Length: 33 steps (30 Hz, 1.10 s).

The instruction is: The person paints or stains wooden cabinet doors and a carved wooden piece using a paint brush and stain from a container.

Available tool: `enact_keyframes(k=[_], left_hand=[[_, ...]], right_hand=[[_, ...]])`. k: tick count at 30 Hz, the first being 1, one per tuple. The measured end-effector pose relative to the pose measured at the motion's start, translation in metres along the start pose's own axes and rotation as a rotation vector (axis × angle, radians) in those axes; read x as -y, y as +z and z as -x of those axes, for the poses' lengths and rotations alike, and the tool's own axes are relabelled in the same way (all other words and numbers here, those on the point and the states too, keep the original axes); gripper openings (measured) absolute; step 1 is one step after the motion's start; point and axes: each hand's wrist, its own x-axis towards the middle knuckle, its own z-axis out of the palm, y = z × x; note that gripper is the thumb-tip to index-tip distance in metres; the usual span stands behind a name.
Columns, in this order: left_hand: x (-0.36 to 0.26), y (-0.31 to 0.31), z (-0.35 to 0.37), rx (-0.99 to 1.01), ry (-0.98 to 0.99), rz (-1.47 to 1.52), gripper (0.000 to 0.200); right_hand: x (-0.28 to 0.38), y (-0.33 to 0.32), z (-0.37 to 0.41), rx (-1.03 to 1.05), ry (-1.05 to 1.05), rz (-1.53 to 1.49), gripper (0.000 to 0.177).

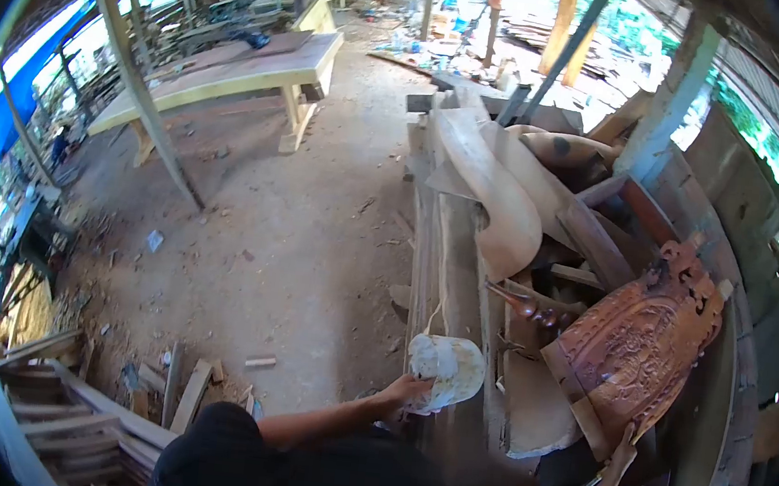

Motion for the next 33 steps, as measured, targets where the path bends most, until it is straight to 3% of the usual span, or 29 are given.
enact_keyframes(k=[3,5,6,7,10,12,15,19,20,24,27,31,33], left_hand=[[0.003,-0.002,-0.012,0.027,0.0,-0.072,0.036],[0.0,0.002,-0.018,0.069,0.005,-0.094,0.035],[0.0,0.001,-0.024,0.046,-0.02,-0.128,0.035],[-0.002,0.002,-0.028,0.02,-0.047,-0.161,0.035],[-0.006,0.01,-0.042,0.056,0.009,-0.111,0.035],[-0.008,0.012,-0.051,0.055,0.037,-0.061,0.034],[-0.012,0.015,-0.068,0.053,0.019,-0.067,0.033],[-0.015,0.019,-0.085,0.033,0.002,-0.131,0.031],[-0.017,0.022,-0.088,0.008,-0.024,-0.109,0.03],[-0.021,0.03,-0.094,0.005,0.019,-0.019,0.029],[-0.028,0.041,-0.095,-0.063,-0.025,-0.022,0.031],[-0.026,0.035,-0.105,-0.004,0.016,-0.017,0.035],[-0.036,0.036,-0.103,0.011,-0.046,-0.181,0.033]], right_hand=[[-0.024,0.008,-0.004,-0.1,-0.09,-0.106,0.071],[0.022,-0.012,0.037,0.088,0.012,-0.261,0.066],[0.066,-0.036,0.071,0.194,0.145,-0.178,0.064],[0.049,-0.028,0.065,0.217,0.144,-0.193,0.059],[0.058,-0.024,0.09,0.185,0.162,-0.306,0.055],[0.039,-0.008,0.086,0.117,0.016,-0.428,0.051],[0.094,-0.041,0.12,0.225,0.13,-0.333,0.047],[0.086,-0.04,0.126,0.27,0.247,-0.286,0.044],[0.106,-0.043,0.141,0.249,0.207,-0.425,0.046],[0.099,-0.038,0.15,0.228,0.171,-0.504,0.042],[0.109,-0.042,0.158,0.262,0.31,-0.476,0.04],[0.096,-0.036,0.152,0.224,0.253,-0.279,0.045],[0.101,-0.041,0.156,0.224,0.265,-0.153,0.046]])
